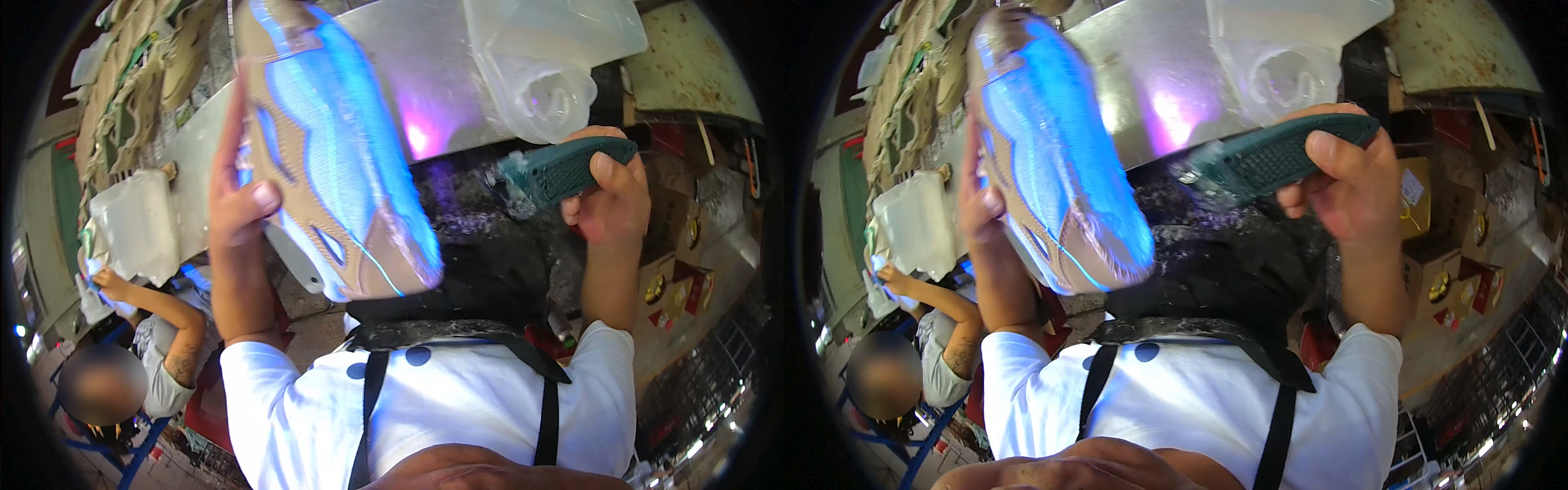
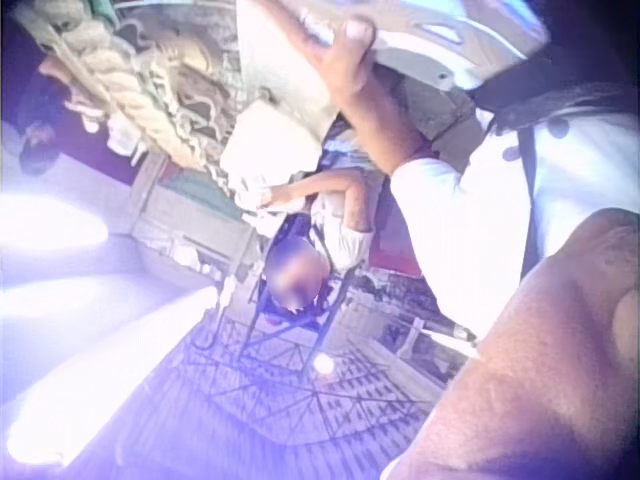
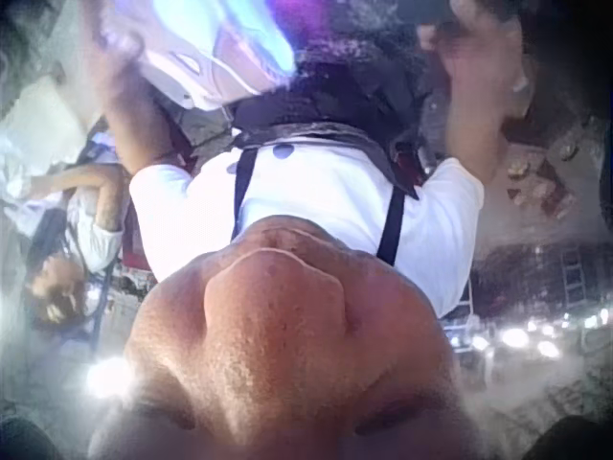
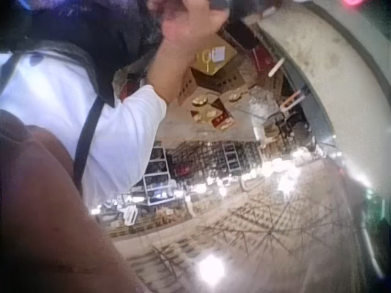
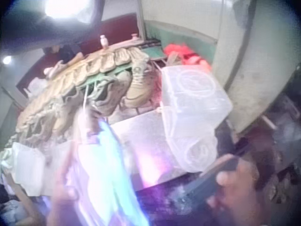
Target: The person uses a green brush to scrub the upper and sole of a beige and blue sneaker. They repeatedly dip the brush into a plastic container of liquid and continue scrubbing different areas of the shoe. The person briefly places the shoe on a rack and later uses a smartphone.
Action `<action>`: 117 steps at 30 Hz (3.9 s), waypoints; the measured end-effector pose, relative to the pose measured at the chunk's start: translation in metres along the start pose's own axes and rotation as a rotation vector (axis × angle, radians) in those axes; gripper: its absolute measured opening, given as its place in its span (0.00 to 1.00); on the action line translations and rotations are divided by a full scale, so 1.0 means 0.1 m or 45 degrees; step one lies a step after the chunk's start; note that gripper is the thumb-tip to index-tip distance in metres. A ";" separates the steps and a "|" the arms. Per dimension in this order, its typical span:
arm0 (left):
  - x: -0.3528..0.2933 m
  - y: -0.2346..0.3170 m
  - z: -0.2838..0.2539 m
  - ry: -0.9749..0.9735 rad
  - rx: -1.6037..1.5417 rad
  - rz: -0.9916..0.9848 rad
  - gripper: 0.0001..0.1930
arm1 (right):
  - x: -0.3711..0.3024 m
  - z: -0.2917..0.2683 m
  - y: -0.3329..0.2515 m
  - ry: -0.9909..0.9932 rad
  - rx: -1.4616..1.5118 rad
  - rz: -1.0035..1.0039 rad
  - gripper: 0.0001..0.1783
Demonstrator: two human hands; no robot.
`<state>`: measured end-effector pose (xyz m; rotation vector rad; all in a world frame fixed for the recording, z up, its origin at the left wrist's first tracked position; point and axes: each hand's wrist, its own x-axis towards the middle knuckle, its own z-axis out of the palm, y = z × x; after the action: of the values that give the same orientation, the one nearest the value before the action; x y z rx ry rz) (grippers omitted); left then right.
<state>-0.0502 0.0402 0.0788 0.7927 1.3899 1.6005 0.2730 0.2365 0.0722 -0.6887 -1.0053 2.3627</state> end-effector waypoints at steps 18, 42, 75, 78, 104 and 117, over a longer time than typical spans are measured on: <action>0.06 -0.11 0.14 -0.288 -0.251 -0.029 0.66 | 0.19 0.43 -0.20 -0.747 -0.745 -0.667 0.20; 0.04 0.06 0.07 -0.286 -0.010 0.062 0.64 | -0.04 0.71 -0.10 -0.649 -1.184 -0.846 0.17; -0.03 0.13 -0.09 -0.144 0.103 -0.179 0.55 | 0.05 0.93 -0.39 -0.719 -1.428 -0.586 0.17; 0.00 0.13 -0.13 -0.160 0.121 -0.211 0.55 | 0.05 0.96 -0.47 -0.715 -1.449 -0.537 0.18; -0.25 0.19 -0.21 0.053 -0.886 -0.464 0.23 | 0.59 1.08 -0.93 -1.268 -1.320 -0.857 0.16; -0.63 0.18 -0.23 -0.124 -1.177 -0.769 0.33 | 0.73 1.24 -1.06 -1.343 -1.170 -0.989 0.18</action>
<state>-0.0462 -0.0272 0.0966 -0.1036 0.5834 1.4460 0.1662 0.2816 0.2086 0.7371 -2.2824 1.3642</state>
